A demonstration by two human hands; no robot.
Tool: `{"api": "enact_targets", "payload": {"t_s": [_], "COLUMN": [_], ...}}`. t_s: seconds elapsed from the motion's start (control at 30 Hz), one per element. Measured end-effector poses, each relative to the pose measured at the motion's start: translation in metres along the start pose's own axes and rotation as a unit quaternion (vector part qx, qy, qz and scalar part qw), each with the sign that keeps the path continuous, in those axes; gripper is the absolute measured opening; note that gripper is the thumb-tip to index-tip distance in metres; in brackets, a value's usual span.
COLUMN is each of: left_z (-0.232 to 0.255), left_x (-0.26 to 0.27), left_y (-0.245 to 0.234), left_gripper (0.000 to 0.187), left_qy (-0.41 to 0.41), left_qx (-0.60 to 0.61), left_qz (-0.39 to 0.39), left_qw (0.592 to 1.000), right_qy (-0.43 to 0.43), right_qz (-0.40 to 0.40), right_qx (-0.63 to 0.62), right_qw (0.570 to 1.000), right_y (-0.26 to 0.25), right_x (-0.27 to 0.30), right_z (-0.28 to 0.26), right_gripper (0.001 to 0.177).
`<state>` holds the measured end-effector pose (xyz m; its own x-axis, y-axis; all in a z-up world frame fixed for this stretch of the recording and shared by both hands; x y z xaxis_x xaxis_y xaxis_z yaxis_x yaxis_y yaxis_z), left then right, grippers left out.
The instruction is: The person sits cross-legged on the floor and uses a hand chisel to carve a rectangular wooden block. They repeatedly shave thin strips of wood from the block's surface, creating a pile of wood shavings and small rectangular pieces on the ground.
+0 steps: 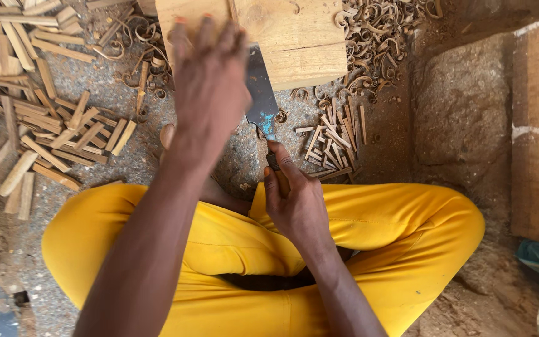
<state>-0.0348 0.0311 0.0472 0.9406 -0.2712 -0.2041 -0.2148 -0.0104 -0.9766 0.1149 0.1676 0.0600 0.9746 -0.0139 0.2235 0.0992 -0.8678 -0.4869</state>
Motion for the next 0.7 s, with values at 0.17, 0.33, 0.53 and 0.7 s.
{"api": "enact_targets", "payload": {"t_s": [0.17, 0.33, 0.53, 0.7], "left_z": [0.053, 0.037, 0.009, -0.016], "left_x": [0.032, 0.009, -0.017, -0.006], "left_y": [-0.013, 0.007, 0.014, 0.005], "left_gripper": [0.035, 0.049, 0.048, 0.046], "left_qy": [0.084, 0.022, -0.002, -0.054], "left_qx": [0.006, -0.033, 0.067, 0.156], "left_qz": [-0.132, -0.035, -0.011, -0.017], "left_qw": [0.988, 0.999, 0.998, 0.986], "right_qy": [-0.092, 0.0, -0.166, -0.116], "right_qz": [0.015, -0.043, 0.04, 0.046], "right_qx": [-0.01, 0.033, -0.017, -0.057], "right_qw": [0.996, 0.999, 0.985, 0.991], "right_y": [0.007, 0.027, 0.028, 0.012], "right_x": [-0.009, -0.06, -0.075, -0.056], "right_z": [-0.007, 0.008, -0.034, -0.031], "right_gripper": [0.044, 0.031, 0.045, 0.041]}}
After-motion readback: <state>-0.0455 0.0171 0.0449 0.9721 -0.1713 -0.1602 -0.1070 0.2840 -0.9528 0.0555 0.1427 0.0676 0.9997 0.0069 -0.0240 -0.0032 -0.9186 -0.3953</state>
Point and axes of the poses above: each hand's wrist, its own x-axis away from the middle knuckle, its own y-axis out of the palm, z = x × y, the point moved 7 cm from there along -x, towards the middle knuckle, and after that the axes turned 13 degrees about -x, right-handed, at the moved point
